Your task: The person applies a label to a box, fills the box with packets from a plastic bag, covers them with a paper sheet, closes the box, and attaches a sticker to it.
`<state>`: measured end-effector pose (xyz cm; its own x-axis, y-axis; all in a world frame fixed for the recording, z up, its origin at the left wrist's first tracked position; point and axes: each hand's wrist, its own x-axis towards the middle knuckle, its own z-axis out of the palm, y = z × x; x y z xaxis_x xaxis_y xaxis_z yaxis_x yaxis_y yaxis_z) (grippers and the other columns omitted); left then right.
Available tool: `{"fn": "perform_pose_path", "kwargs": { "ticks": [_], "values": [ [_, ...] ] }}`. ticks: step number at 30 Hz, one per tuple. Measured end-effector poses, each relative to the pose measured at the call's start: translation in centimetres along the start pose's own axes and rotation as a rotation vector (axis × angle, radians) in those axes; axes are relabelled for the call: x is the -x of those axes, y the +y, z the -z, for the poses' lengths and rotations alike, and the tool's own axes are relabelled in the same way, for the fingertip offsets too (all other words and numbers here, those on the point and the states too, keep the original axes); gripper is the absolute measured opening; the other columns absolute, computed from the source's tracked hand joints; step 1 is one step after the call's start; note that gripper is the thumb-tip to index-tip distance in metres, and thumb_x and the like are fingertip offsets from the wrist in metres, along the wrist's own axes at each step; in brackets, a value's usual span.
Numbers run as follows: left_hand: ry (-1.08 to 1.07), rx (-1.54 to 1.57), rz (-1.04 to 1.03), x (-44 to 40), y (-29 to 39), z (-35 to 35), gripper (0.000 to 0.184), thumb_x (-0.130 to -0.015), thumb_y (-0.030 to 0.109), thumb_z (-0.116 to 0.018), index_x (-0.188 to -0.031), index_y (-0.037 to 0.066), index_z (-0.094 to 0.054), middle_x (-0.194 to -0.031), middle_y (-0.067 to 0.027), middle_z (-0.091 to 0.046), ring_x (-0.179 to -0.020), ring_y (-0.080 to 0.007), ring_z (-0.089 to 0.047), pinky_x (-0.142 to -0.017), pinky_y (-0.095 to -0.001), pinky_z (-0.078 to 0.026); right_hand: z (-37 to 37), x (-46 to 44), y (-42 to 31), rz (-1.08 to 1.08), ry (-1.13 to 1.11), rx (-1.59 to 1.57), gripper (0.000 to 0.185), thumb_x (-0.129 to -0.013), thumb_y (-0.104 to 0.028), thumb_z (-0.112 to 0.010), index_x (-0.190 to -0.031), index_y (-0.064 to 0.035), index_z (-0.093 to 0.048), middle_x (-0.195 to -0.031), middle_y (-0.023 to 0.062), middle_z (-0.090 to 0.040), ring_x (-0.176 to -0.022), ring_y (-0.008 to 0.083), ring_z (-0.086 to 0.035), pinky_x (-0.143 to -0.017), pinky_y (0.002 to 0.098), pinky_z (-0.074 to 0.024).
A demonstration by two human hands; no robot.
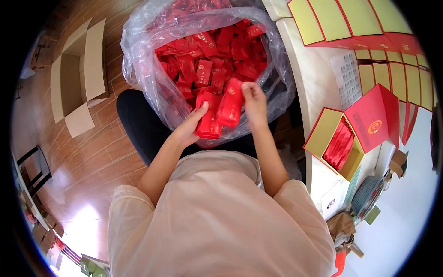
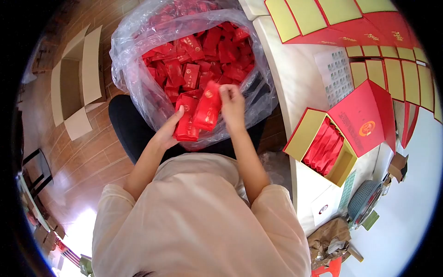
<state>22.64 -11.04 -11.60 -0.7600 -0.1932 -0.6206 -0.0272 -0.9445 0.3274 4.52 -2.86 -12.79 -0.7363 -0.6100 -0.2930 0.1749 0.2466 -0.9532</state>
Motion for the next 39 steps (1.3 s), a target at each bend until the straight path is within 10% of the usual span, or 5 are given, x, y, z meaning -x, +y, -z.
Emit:
{"fn": "perform_pose_path", "kwargs": {
  "ticks": [10,17,26,30,39],
  "values": [
    [0.034,-0.009,-0.239,-1.1,-1.2,2.0,0.049,-0.094,0.037,-0.055,-0.13,0.006,-0.041,-0.117,-0.013,-0.058,-0.107,-0.0237,-0.058,-0.091,-0.0376,-0.049,0.4,2.3,-2.5,-0.447,-0.134,-0.496,0.033,-0.092,-0.008,-0.056,-0.12,-0.0029,-0.039,-0.079,0.0121,-0.061,-0.066,0.0199,-0.064,-0.057,0.0291,-0.0552],
    [0.094,-0.263,-0.414,-0.6,-0.3,1.5,0.066,-0.091,0.017,-0.063,-0.14,0.01,-0.019,-0.123,-0.0128,-0.052,-0.109,-0.0228,-0.057,-0.093,-0.0368,-0.047,-2.4,6.6,-2.3,-0.597,-0.412,-0.233,0.036,-0.091,-0.011,-0.058,-0.123,-0.0035,-0.042,-0.072,0.0084,-0.061,-0.056,0.0118,-0.057,-0.046,0.0228,-0.0419],
    [0.267,-0.239,-0.413,-0.5,-1.0,5.3,0.068,-0.09,0.024,-0.065,-0.14,0.011,-0.02,-0.127,-0.0112,-0.046,-0.113,-0.0215,-0.053,-0.098,-0.0366,-0.043,0.3,-1.0,7.1,0.134,-0.256,0.886,0.025,-0.083,-0.013,-0.063,-0.106,-0.0031,-0.058,-0.088,0.016,-0.066,-0.085,0.0408,-0.061,-0.076,0.043,-0.0501],
    [0.346,-0.202,-0.379,0.6,-1.5,7.0,0.07,-0.09,0.032,-0.065,-0.141,0.012,-0.021,-0.131,-0.0095,-0.042,-0.12,-0.0207,-0.045,-0.102,-0.0379,-0.038,-0.9,-2.9,10.6,0.185,-0.416,1.157,0.044,-0.075,-0.016,-0.07,-0.116,-0.0063,-0.057,-0.121,0.0185,-0.056,-0.11,0.0374,-0.053,-0.092,0.0432,-0.0441],
    [0.373,-0.166,-0.321,1.6,-2.0,7.3,0.073,-0.089,0.032,-0.066,-0.142,0.013,-0.021,-0.13,-0.009,-0.043,-0.119,-0.0208,-0.047,-0.101,-0.0379,-0.04,-1.9,-4.3,11.7,0.372,-0.719,1.573,0.049,-0.075,-0.021,-0.069,-0.121,-0.0113,-0.058,-0.114,0.0118,-0.054,-0.11,0.0291,-0.051,-0.091,0.0431,-0.0433]
  ]
}}
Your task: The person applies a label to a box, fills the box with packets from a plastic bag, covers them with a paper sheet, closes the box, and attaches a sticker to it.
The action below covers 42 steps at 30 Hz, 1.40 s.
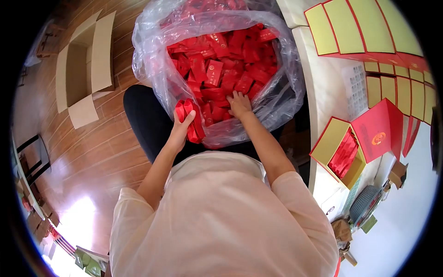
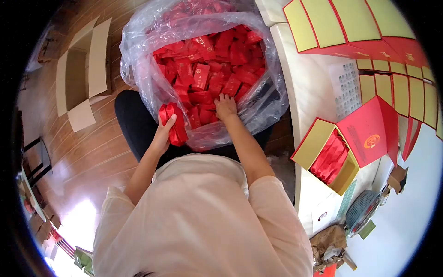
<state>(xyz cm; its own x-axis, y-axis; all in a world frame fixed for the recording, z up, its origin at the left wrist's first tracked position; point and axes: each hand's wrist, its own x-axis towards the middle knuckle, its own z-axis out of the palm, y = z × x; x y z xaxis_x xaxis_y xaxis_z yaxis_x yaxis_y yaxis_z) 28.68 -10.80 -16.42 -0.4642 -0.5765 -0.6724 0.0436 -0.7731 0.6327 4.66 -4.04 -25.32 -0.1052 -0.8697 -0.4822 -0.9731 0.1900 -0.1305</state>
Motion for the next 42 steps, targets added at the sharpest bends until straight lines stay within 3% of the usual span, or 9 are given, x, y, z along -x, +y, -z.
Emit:
{"fn": "perform_pose_path", "kwargs": {
  "ticks": [10,13,16,18,21,28,34,38,42],
  "values": [
    [0.066,0.028,-0.088,-0.2,1.5,-1.4,0.063,-0.09,0.028,-0.065,-0.137,0.012,-0.025,-0.122,-0.0101,-0.049,-0.1,-0.0219,-0.06,-0.088,-0.0382,-0.05,-1.2,-0.6,0.3,0.016,0.176,-0.069,0.027,-0.083,-0.017,-0.055,-0.108,-0.0081,-0.063,-0.107,0.0129,-0.061,-0.101,0.0295,-0.058,-0.085,0.0411,-0.0467],
    [0.028,0.054,-0.055,-0.1,2.1,-1.1,0.061,-0.091,0.027,-0.063,-0.137,0.013,-0.025,-0.12,-0.0101,-0.051,-0.099,-0.0227,-0.061,-0.087,-0.039,-0.051,-0.4,0.0,0.1,-0.175,0.495,-0.396,0.025,-0.091,-0.017,-0.051,-0.11,-0.0055,-0.062,-0.107,0.0127,-0.063,-0.102,0.0257,-0.059,-0.088,0.038,-0.0466],
    [-0.041,0.101,0.03,-0.5,2.1,-1.4,0.06,-0.092,0.025,-0.062,-0.138,0.015,-0.024,-0.12,-0.0094,-0.052,-0.099,-0.0229,-0.062,-0.087,-0.0405,-0.051,2.1,2.3,-1.0,-0.328,0.439,-1.186,0.03,-0.098,-0.023,-0.046,-0.114,-0.0012,-0.058,-0.109,0.0119,-0.063,-0.105,0.0212,-0.059,-0.091,0.0332,-0.045],
    [-0.109,0.12,0.062,-0.7,2.0,-2.1,0.062,-0.091,0.026,-0.063,-0.138,0.015,-0.024,-0.123,-0.0091,-0.05,-0.108,-0.0233,-0.057,-0.093,-0.0406,-0.047,3.5,4.7,-2.6,-0.247,0.229,-1.83,0.04,-0.1,-0.031,-0.043,-0.122,0.001,-0.054,-0.122,0.0214,-0.057,-0.118,0.0304,-0.052,-0.098,0.0327,-0.0388],
    [-0.084,0.059,-0.041,-0.8,1.3,-4.6,0.066,-0.09,0.026,-0.065,-0.139,0.015,-0.023,-0.129,-0.0104,-0.047,-0.119,-0.023,-0.048,-0.101,-0.0395,-0.04,3.9,6.4,-5.3,-0.285,0.175,-2.023,0.04,-0.101,-0.03,-0.04,-0.124,0.0008,-0.051,-0.122,0.0227,-0.056,-0.118,0.0304,-0.052,-0.099,0.0351,-0.0382],
    [-0.276,-0.216,-0.11,0.9,0.6,-6.3,0.074,-0.086,0.018,-0.069,-0.142,0.011,-0.02,-0.13,-0.0122,-0.044,-0.12,-0.0185,-0.045,-0.103,-0.0337,-0.036,8.5,10.3,-8.2,-0.288,0.436,-1.026,0.036,-0.094,-0.012,-0.045,-0.129,-0.0022,-0.045,-0.126,0.027,-0.049,-0.114,0.0427,-0.05,-0.099,0.041,-0.0399],
    [-0.396,-0.416,-0.138,3.3,-0.5,-5.1,0.068,-0.087,0.014,-0.068,-0.139,0.01,-0.024,-0.131,-0.0126,-0.044,-0.118,-0.0182,-0.047,-0.1,-0.033,-0.039,7.4,13.6,-8.1,-0.091,0.457,-1.197,0.048,-0.094,-0.013,-0.049,-0.141,-0.0082,-0.039,-0.123,0.0263,-0.053,-0.114,0.0391,-0.052,-0.099,0.0402,-0.0394],
    [-0.369,-0.464,-0.027,4.5,-1.1,-4.4,0.064,-0.088,0.017,-0.067,-0.137,0.01,-0.026,-0.127,-0.0142,-0.048,-0.114,-0.0191,-0.05,-0.097,-0.0329,-0.041,7.5,15.5,-8.1,-0.19,0.104,-1.599,0.049,-0.097,-0.029,-0.053,-0.14,-0.0092,-0.042,-0.121,0.0157,-0.056,-0.104,0.0221,-0.056,-0.091,0.0325,-0.0434],
    [-0.452,-0.604,-0.168,5.6,1.0,-7.1,0.061,-0.089,0.015,-0.064,-0.135,0.008,-0.026,-0.129,-0.0157,-0.044,-0.119,-0.0218,-0.047,-0.101,-0.035,-0.038,9.8,17.3,-7.3,-0.048,0.455,-1.447,0.044,-0.095,-0.025,-0.056,-0.135,-0.0101,-0.046,-0.108,0.0094,-0.058,-0.089,0.0152,-0.057,-0.077,0.0266,-0.0485]
  ]
}}
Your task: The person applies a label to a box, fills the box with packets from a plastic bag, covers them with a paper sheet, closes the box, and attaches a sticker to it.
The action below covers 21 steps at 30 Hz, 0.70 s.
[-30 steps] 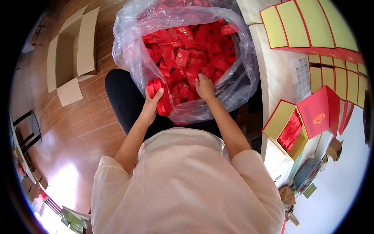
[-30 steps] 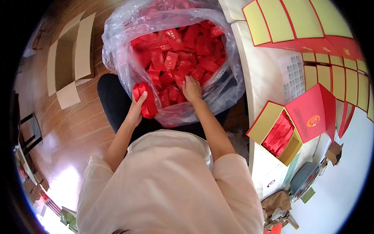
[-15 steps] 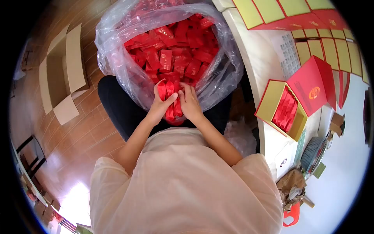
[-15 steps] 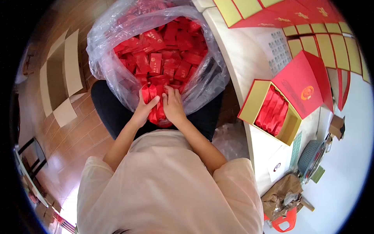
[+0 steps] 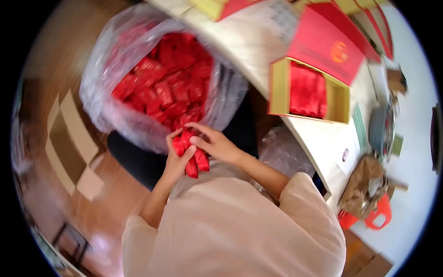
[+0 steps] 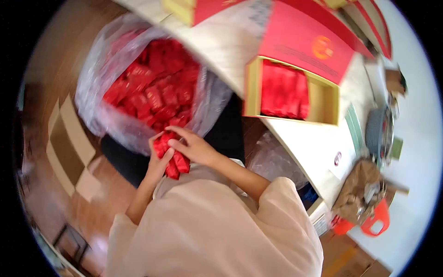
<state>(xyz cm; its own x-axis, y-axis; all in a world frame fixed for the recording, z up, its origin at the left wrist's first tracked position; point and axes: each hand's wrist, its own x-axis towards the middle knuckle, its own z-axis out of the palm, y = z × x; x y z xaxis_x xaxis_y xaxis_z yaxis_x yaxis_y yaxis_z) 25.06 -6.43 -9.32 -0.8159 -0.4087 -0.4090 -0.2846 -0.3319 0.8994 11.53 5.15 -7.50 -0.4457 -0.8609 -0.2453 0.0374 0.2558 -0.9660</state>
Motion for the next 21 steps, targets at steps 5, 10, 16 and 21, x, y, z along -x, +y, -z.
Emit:
{"fn": "perform_pose_path", "kwargs": {
  "ticks": [5,10,16,21],
  "values": [
    [-0.289,0.087,-0.366,-1.4,12.3,-6.9,0.061,-0.091,0.019,-0.06,-0.137,0.006,-0.023,-0.133,-0.0151,-0.037,-0.124,-0.0227,-0.043,-0.105,-0.0359,-0.034,7.3,3.8,-13.2,0.3,0.313,0.242,0.041,-0.087,-0.02,-0.064,-0.125,-0.0075,-0.056,-0.094,0.0078,-0.056,-0.082,0.018,-0.054,-0.073,0.0298,-0.0461],
    [-0.549,-0.1,-0.692,-5.6,19.8,-18.6,0.059,-0.091,0.022,-0.061,-0.135,0.003,-0.026,-0.129,-0.0127,-0.037,-0.122,-0.0222,-0.045,-0.103,-0.0348,-0.036,16.3,9.4,-17.6,0.362,0.678,0.254,0.039,-0.085,-0.017,-0.068,-0.122,-0.0076,-0.059,-0.095,0.0039,-0.059,-0.077,0.0093,-0.053,-0.062,0.0231,-0.0423],
    [-0.652,-0.202,-0.819,-11.7,21.1,-31.4,0.066,-0.092,0.044,-0.056,-0.131,0.0,-0.027,-0.13,-0.0231,-0.034,-0.122,-0.035,-0.044,-0.101,-0.0408,-0.038,25.7,12.7,-17.3,0.344,0.934,0.054,0.036,-0.096,-0.025,-0.055,-0.124,-0.0012,-0.059,-0.103,0.0033,-0.063,-0.085,0.0053,-0.055,-0.073,0.0188,-0.0453],
    [-0.44,-0.633,-0.902,-13.8,18.7,-34.6,0.061,-0.093,0.047,-0.049,-0.126,-0.003,-0.039,-0.126,-0.0221,-0.039,-0.121,-0.0381,-0.037,-0.106,-0.0451,-0.028,30.0,13.0,-13.0,0.237,0.955,-0.013,0.038,-0.097,-0.027,-0.055,-0.124,-0.0005,-0.058,-0.112,0.0066,-0.062,-0.103,0.0111,-0.055,-0.09,0.024,-0.0434]
  ]
}}
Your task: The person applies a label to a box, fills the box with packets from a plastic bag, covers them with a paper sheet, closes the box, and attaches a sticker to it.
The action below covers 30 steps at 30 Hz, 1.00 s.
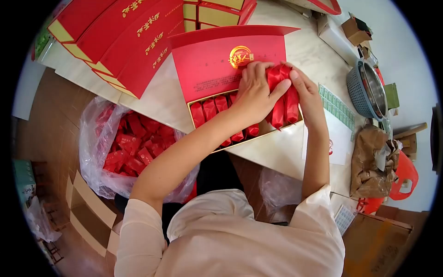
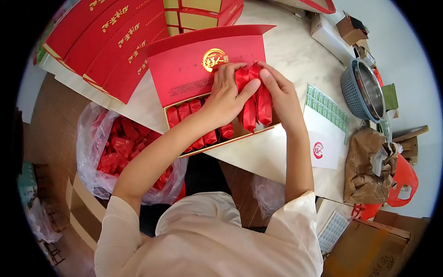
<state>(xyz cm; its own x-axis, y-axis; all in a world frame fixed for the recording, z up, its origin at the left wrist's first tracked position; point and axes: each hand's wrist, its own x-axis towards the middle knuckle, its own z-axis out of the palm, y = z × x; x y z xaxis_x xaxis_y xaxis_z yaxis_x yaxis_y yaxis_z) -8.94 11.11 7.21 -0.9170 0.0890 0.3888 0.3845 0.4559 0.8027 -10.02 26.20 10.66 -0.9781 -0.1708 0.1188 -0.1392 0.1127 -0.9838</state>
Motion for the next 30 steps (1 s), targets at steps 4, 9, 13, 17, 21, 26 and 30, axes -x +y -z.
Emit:
{"fn": "perform_pose_path", "kwargs": {
  "ticks": [4,9,13,17,21,26,30],
  "values": [
    [-0.044,-0.239,-0.01,1.5,-1.3,0.0,0.056,-0.092,0.048,-0.05,-0.116,-0.002,-0.048,-0.114,-0.017,-0.049,-0.106,-0.0327,-0.044,-0.093,-0.0428,-0.034,-0.1,0.7,3.3,-0.196,-0.015,-0.088,0.042,-0.096,-0.032,-0.054,-0.122,0.0009,-0.059,-0.111,0.0085,-0.063,-0.102,0.0127,-0.056,-0.09,0.0253,-0.0439],
    [0.001,-0.357,-0.067,1.8,-1.6,0.7,0.051,-0.092,0.048,-0.05,-0.094,-0.003,-0.056,-0.098,-0.0144,-0.053,-0.094,-0.0302,-0.047,-0.082,-0.0415,-0.039,-0.2,0.9,4.0,-0.196,-0.061,-0.062,0.044,-0.096,-0.033,-0.054,-0.122,0.0025,-0.058,-0.108,0.0096,-0.063,-0.101,0.0131,-0.056,-0.089,0.026,-0.0439],
    [-0.001,-0.366,-0.076,1.6,-1.8,0.9,0.043,-0.093,0.042,-0.051,-0.097,0.0,-0.058,-0.097,-0.0122,-0.054,-0.093,-0.029,-0.048,-0.081,-0.0413,-0.039,-0.4,1.0,4.1,-0.1,-0.066,0.135,0.041,-0.096,-0.028,-0.054,-0.124,0.0012,-0.057,-0.104,0.0103,-0.064,-0.097,0.0125,-0.057,-0.087,0.0256,-0.0443],
    [0.033,-0.441,-0.102,1.6,-2.3,0.7,0.035,-0.088,0.034,-0.058,-0.108,0.005,-0.055,-0.103,-0.0105,-0.052,-0.098,-0.0287,-0.048,-0.084,-0.0397,-0.04,-1.4,1.4,3.4,0.03,-0.083,0.518,0.04,-0.094,-0.018,-0.057,-0.131,-0.0037,-0.053,-0.091,0.0142,-0.066,-0.082,0.0161,-0.062,-0.076,0.0276,-0.0477],
    [0.027,-0.595,-0.161,1.5,-2.8,0.6,0.042,-0.079,0.026,-0.069,-0.112,0.007,-0.054,-0.101,-0.0089,-0.051,-0.097,-0.0249,-0.05,-0.081,-0.0361,-0.041,-2.3,1.7,4.5,0.086,-0.081,0.678,0.047,-0.094,-0.014,-0.056,-0.136,-0.0033,-0.036,-0.084,0.0165,-0.064,-0.068,0.0207,-0.06,-0.067,0.0313,-0.0478],
    [-0.037,-0.14,-0.084,2.8,-2.6,4.4,0.038,-0.09,0.023,-0.057,-0.121,0.003,-0.05,-0.114,-0.0169,-0.05,-0.109,-0.0339,-0.045,-0.097,-0.0431,-0.037,-2.1,1.5,4.7,-0.034,-0.055,0.478,0.029,-0.096,-0.015,-0.053,-0.117,-0.0001,-0.04,-0.091,0.0187,-0.064,-0.075,0.0277,-0.063,-0.07,0.0339,-0.0493],
    [0.296,0.037,-0.059,8.0,-4.1,11.0,0.019,-0.095,0.011,-0.049,-0.109,0.002,-0.057,-0.101,-0.0101,-0.056,-0.099,-0.022,-0.054,-0.089,-0.029,-0.041,-3.0,2.4,4.3,0.178,0.225,0.7,0.024,-0.097,-0.018,-0.052,-0.111,0.0003,-0.049,-0.092,0.017,-0.064,-0.081,0.0256,-0.063,-0.073,0.0341,-0.0489]
  ]
}}
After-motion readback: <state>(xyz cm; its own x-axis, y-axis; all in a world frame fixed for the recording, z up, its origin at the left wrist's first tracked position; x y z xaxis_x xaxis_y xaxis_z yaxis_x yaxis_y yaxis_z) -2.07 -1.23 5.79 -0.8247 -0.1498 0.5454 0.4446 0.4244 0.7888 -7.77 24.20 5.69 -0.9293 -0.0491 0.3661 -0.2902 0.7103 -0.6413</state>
